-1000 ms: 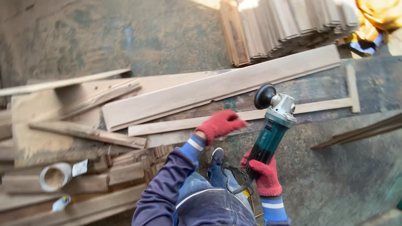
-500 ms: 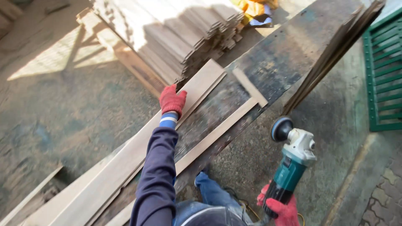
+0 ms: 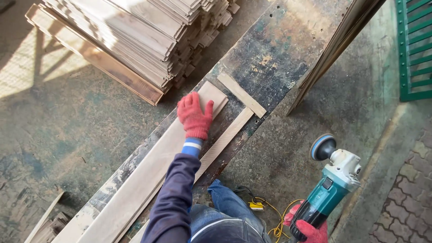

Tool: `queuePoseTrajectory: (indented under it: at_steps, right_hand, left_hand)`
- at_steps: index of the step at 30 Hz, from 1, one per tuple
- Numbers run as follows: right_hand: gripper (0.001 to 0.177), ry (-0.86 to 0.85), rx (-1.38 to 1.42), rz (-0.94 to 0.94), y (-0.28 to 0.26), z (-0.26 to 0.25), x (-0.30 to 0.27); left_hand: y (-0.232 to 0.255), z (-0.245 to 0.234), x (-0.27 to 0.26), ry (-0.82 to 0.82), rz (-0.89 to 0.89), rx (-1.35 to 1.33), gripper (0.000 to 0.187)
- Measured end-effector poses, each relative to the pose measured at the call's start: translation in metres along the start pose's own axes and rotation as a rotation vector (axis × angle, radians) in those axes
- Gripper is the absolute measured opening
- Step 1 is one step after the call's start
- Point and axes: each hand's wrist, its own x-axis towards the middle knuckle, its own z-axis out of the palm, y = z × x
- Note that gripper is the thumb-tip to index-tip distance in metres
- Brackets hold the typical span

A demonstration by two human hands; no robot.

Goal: Sanding the edges and surface of wooden planks using a handheld angle grinder with a sanding disc.

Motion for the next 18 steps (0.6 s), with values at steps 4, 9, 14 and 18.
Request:
queuePoseTrajectory:
  at_steps: [4, 9, 14, 18]
  right_hand:
    - [0.074, 0.040, -0.007, -0.039, -0.012, 0.031, 0.006]
    - [0.075, 0.027, -0.028, 0.005, -0.013, 0.039, 0.015]
    - [0.076, -0.074, -0.157, 0.088, -0.014, 0.053, 0.034]
    - [0.071, -0.289, -0.238, 0.163, -0.007, 0.087, 0.041]
  left_hand:
    - [0.021, -0.011, -0.037, -0.099, 0.038, -0.011, 0.070]
    - [0.026, -0.012, -0.046, -0.116, 0.064, -0.091, 0.077]
    - [0.025, -0.070, -0.069, -0.031, 0.066, -0.339, 0.083]
    - [0.017, -0.163, -0.144, -0.364, -0.049, -0.928, 0.099]
